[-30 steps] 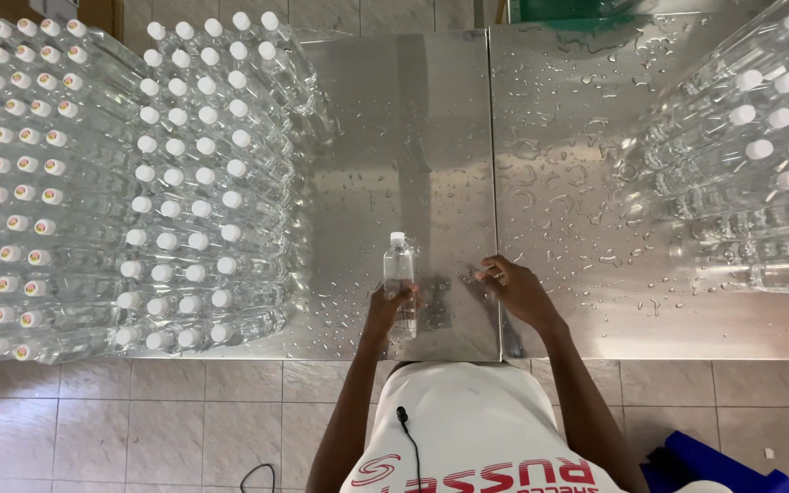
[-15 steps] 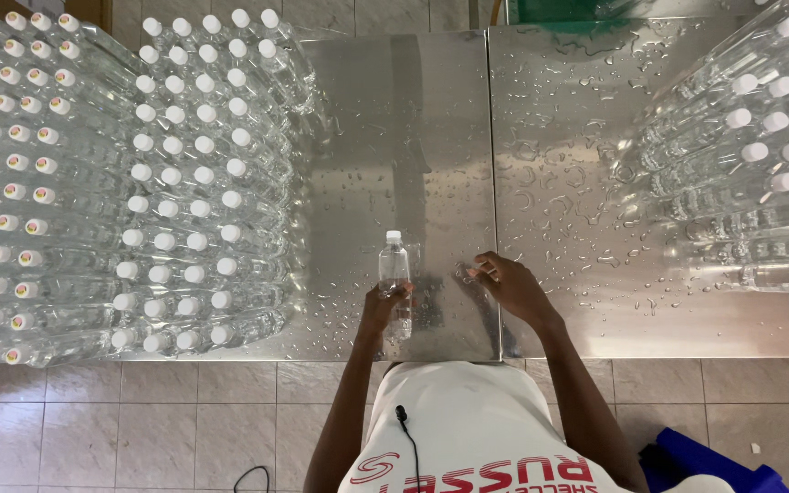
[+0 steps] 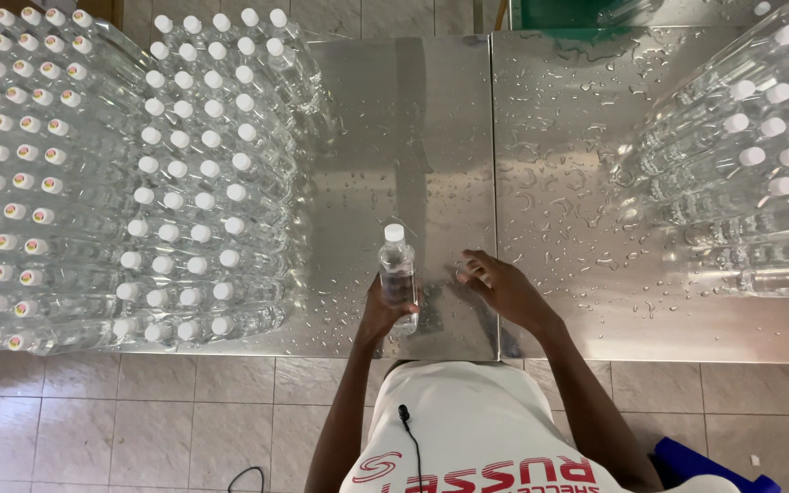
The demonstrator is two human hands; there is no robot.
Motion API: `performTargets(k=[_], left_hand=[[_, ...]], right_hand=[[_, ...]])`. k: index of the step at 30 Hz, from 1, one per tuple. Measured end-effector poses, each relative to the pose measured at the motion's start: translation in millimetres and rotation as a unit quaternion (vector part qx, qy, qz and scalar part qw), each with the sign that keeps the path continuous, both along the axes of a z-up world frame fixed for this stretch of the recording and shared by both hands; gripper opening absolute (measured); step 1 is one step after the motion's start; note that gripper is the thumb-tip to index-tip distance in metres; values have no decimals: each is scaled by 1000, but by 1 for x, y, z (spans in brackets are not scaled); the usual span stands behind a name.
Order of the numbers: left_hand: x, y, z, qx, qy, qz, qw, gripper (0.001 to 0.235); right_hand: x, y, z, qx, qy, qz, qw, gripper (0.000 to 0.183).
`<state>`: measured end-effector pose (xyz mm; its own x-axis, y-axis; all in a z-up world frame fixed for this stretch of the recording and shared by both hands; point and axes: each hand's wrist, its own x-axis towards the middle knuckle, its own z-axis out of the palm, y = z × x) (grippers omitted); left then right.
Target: The person repeatedly picks up clear plastic bottles from a large stack on a metal table, screws on white caps by hand, and places the capped bottles into a separate stack. The process is repeated continuously for the duration of the video.
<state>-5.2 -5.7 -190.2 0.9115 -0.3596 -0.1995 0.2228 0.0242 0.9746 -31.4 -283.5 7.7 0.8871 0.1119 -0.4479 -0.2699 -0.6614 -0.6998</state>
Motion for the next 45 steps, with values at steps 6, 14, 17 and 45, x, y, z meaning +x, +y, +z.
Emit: performTargets(k=[6, 14, 17, 45], left_hand=[[5, -5, 101, 0, -86, -81, 993, 120], [-7, -2, 137, 49, -113, -172, 977, 86], [-13, -4, 162, 103, -135, -201, 965, 88], [-28, 24, 170, -10, -100, -302, 948, 82]], right_hand=[[12, -5, 43, -11, -200, 100, 975, 50], [34, -14, 93, -202, -383, 447, 783, 34], [35, -15, 73, -221, -314, 460, 800, 47], [-4, -11, 55, -240, -345, 484, 767, 58]])
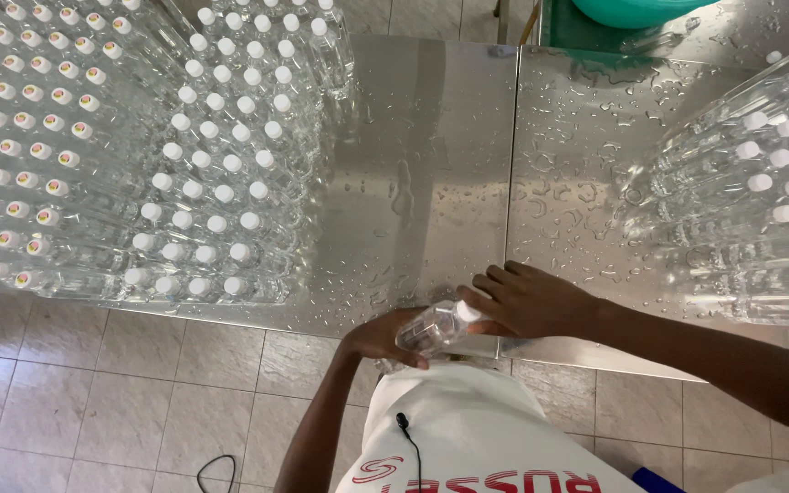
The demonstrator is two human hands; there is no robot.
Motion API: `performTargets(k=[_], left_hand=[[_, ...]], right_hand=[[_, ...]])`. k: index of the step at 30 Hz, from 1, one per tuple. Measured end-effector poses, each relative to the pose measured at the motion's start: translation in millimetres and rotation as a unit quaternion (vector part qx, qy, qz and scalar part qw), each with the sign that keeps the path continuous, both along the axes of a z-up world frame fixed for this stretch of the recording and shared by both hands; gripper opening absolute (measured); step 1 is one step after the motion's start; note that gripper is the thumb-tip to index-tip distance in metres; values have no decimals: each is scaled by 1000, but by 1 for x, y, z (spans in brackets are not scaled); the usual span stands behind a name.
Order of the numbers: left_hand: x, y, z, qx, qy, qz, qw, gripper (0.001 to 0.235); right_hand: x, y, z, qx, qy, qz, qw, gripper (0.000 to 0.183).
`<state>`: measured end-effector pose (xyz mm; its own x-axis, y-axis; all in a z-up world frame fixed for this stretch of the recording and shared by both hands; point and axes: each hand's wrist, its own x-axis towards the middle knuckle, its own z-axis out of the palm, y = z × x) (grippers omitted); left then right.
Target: The person repeatedly picks up clear plastic bottles from a large stack on a metal table, screws on white caps by hand, and places the capped bottles into a separate stack. The process is repeated continuously for the duration of the video.
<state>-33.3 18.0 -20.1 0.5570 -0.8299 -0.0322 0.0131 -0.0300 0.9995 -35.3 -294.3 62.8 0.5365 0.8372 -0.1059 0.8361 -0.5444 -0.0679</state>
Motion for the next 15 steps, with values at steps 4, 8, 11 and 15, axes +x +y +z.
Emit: performTargets(k=[4, 8, 11, 15], left_hand=[[26, -2, -29, -153, 144, -262, 942, 58], [24, -8, -66, -134, 207, -354, 902, 58], [13, -15, -87, -145, 284, -352, 880, 59], [8, -17, -53, -185, 306, -287, 889, 55]], right_hand=[[3, -5, 5, 50, -57, 192, 979, 46], [-7, 0, -10, 114, -120, 270, 948, 46], [-13, -3, -43, 154, -50, 233, 959, 55], [-25, -7, -67, 169, 157, 4, 973, 61]])
